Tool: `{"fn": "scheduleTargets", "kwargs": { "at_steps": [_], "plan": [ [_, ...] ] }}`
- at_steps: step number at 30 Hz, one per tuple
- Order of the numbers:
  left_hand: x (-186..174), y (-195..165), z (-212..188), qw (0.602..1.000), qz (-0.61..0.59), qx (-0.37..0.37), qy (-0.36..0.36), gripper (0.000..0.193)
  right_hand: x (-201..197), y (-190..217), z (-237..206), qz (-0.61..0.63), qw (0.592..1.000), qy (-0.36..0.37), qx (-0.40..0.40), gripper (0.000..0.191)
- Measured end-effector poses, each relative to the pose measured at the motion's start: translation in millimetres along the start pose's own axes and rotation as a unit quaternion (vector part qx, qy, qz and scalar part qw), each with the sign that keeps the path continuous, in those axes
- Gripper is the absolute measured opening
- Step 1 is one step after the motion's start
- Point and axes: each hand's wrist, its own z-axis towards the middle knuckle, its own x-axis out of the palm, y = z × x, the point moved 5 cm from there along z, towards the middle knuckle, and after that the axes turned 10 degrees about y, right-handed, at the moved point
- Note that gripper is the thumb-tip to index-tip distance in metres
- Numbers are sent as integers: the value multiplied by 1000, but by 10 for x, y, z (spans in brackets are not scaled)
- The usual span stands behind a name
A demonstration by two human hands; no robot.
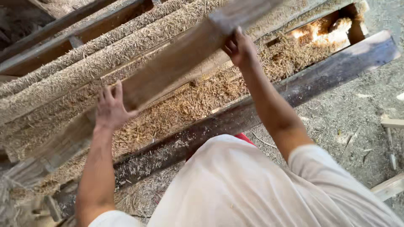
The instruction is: The person uses a green electric hand planer to smooth a long wooden plank, then flips and repositions the plank. They pick up a hammer and drive nails into the plank to secure it to a wooden frame.
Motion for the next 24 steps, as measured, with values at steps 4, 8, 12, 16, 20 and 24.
{"fn": "scheduleTargets", "kwargs": {
  "at_steps": [4, 8, 12, 16, 20, 24],
  "plan": [
    [-273, 249, 645, 998, 2, -37, 48, 144, 375, -51, 707, 55, 996, -31, 57, 49],
    [-286, 372, 1010, 990, -103, -17, 95, 141, 355, -173, 1075, -19, 996, -42, 82, 57],
    [24, 528, 1156, 986, -123, -32, 113, 127, 152, -332, 1088, -148, 978, 78, 122, 80],
    [154, 520, 1226, 973, -136, -52, -179, 97, 140, -407, 922, -671, 720, 144, 97, 77],
    [464, -254, 1393, 970, -194, 69, -132, 49, 429, -615, 749, -896, 377, 234, 5, 103],
    [500, -773, 1387, 984, -104, 86, -117, 55, 676, -787, 712, -889, 374, 238, 114, 128]
  ]
}}
